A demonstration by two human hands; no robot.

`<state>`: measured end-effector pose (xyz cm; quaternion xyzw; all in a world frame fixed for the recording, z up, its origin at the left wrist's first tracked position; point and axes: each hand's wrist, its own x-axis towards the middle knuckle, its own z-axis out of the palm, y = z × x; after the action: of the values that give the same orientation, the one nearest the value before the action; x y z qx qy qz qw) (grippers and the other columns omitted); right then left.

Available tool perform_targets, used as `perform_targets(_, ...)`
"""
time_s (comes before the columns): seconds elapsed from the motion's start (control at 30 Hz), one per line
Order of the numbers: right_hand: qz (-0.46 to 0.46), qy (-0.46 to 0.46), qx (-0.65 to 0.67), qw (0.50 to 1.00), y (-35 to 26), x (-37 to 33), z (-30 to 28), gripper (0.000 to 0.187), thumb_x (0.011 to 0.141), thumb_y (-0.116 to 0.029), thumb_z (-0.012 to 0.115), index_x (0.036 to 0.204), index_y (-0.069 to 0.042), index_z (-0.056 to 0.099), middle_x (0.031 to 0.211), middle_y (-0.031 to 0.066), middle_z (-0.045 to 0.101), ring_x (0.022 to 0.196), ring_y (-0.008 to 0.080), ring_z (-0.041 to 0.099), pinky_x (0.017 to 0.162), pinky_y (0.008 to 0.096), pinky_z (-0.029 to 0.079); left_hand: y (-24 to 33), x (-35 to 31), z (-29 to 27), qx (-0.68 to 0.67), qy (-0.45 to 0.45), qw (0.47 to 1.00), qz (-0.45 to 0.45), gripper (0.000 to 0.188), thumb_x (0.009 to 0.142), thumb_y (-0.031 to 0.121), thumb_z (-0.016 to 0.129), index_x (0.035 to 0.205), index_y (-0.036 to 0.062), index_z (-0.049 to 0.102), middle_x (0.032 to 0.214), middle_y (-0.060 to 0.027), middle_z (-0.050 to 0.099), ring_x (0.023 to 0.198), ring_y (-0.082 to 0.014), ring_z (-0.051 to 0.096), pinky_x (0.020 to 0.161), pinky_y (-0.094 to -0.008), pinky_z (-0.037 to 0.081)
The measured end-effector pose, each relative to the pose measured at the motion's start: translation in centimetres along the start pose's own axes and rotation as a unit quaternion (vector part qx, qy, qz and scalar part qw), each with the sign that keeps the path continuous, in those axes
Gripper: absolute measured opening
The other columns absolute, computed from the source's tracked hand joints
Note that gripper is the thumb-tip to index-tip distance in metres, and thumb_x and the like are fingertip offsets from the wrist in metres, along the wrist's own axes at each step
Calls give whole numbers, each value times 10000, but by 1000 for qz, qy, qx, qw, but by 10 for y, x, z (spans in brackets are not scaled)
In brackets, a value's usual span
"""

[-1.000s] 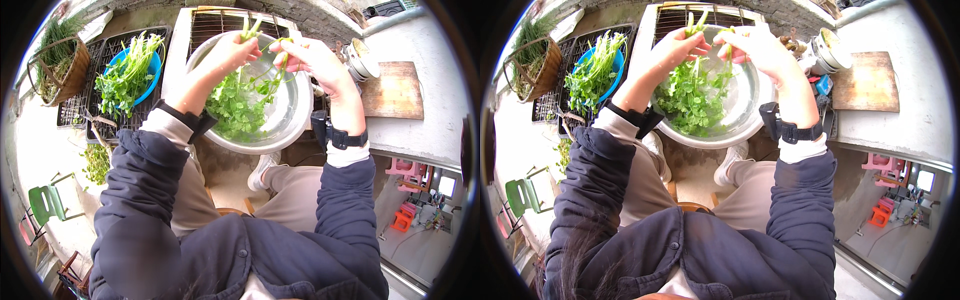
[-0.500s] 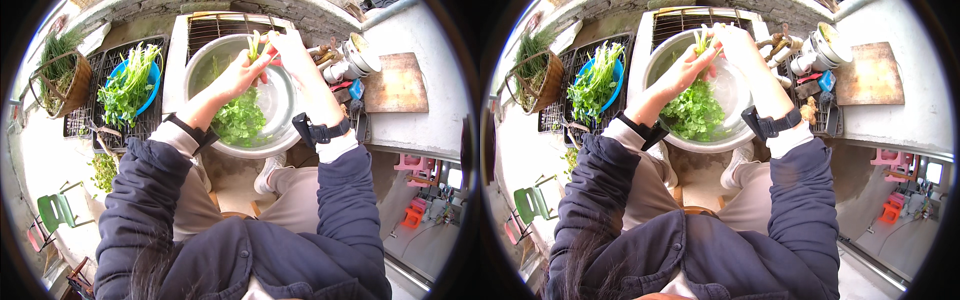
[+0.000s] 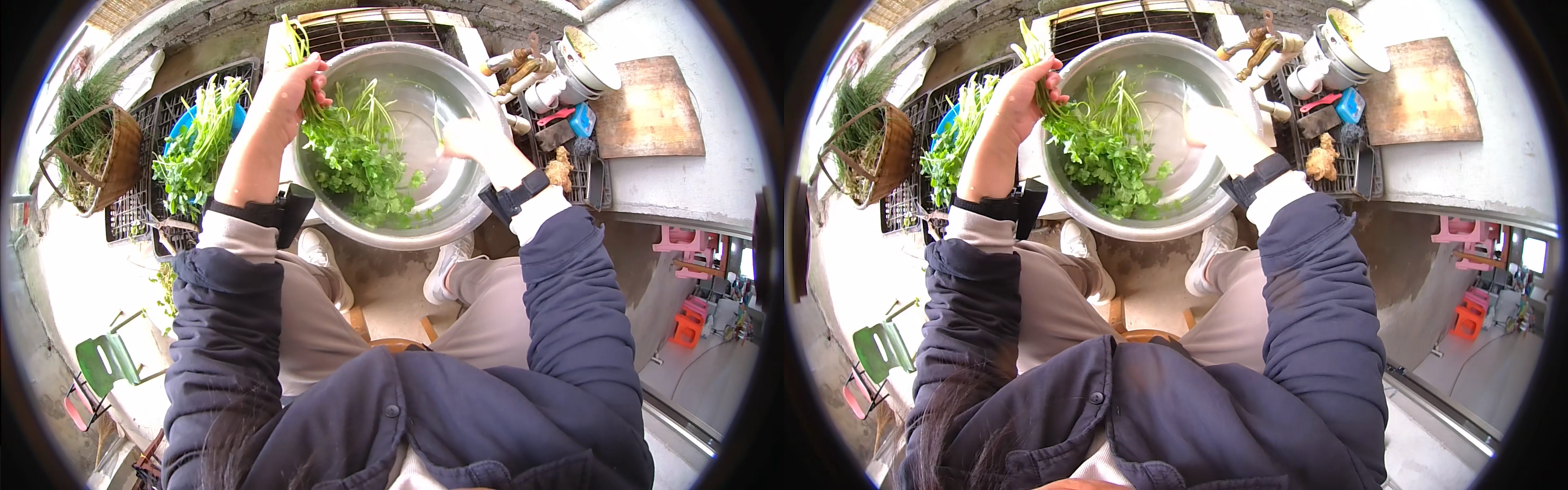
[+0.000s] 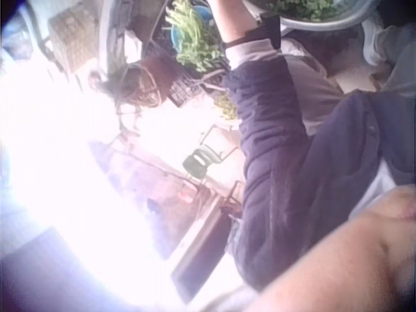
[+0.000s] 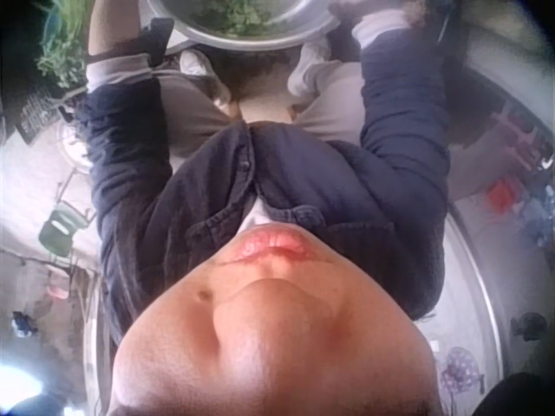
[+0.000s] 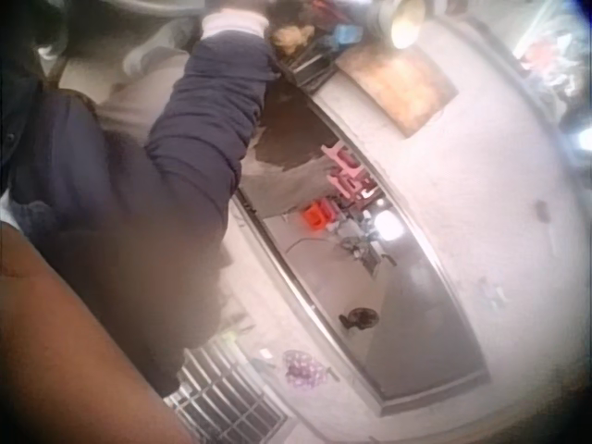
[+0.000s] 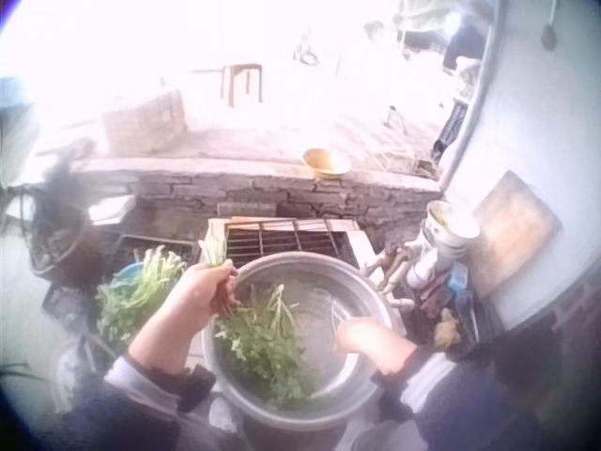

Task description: The person washes leafy green vegetables in a metal basin filled with water, repeatedly submerging and agitating the greens with both hands. Cleaned greens are transferred to a blue bowl on the left.

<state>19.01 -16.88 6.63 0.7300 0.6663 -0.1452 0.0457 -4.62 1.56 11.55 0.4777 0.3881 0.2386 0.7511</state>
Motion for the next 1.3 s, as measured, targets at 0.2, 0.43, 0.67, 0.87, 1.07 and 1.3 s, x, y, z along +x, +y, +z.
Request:
perform_targets(0.2, -123, 151, 206, 959, 9, -18, -18, 112, 738, -90, 630, 644, -40, 595, 649, 79, 587, 587, 186, 585, 536, 305, 469, 2, 0, -2, 23, -20, 999, -11, 211, 969, 253, 553, 993, 45, 579, 634, 41, 490, 540, -82, 483, 689, -313, 519)
perform_targets(0.43, -156, 278, -196, 927, -31, 10, -45, 200, 720, -188, 700, 680, -104, 522, 655, 35, 473, 692, 212, 565, 621, 327, 440, 8, -3, -1, 88, -4, 996, -16, 205, 972, 253, 549, 982, 52, 589, 609, 61, 450, 485, -56, 417, 627, -283, 513)
perform_targets(0.67, 91, 66, 84, 990, -49, 101, 4, 327, 778, -366, 718, 898, -65, 671, 868, 109, 690, 862, 283, 663, 787, 379, 518, 14, -8, 0, 2, -53, 998, -38, 208, 967, 250, 558, 994, 47, 592, 616, 59, 427, 502, -65, 406, 691, -325, 520)
perform_targets(0.87, 140, 61, 54, 987, 1, 97, 62, 216, 816, -166, 561, 976, -74, 674, 997, 162, 686, 959, 334, 650, 821, 409, 517, 28, -12, -10, -91, -89, 991, 43, 225, 963, 232, 569, 1061, 30, 589, 645, 56, 402, 566, -67, 414, 757, -345, 524)
perform_targets(1.07, 206, -4, 357, 911, 22, 69, 52, 220, 887, -105, 563, 1087, -36, 620, 940, 117, 669, 854, 218, 659, 759, 327, 557, 29, -5, -17, -56, 91, 990, 86, 172, 960, 196, 575, 885, 40, 580, 605, 10, 504, 462, -96, 466, 514, -293, 524)
perform_targets(1.3, 34, 130, 512, 848, -38, 64, -44, 202, 925, -149, 624, 1100, -53, 649, 850, 12, 633, 727, 78, 610, 652, 221, 540, 17, -3, 15, 203, 24, 976, 81, 239, 959, 223, 585, 858, 12, 635, 655, -22, 597, 524, -97, 543, 477, -231, 439)
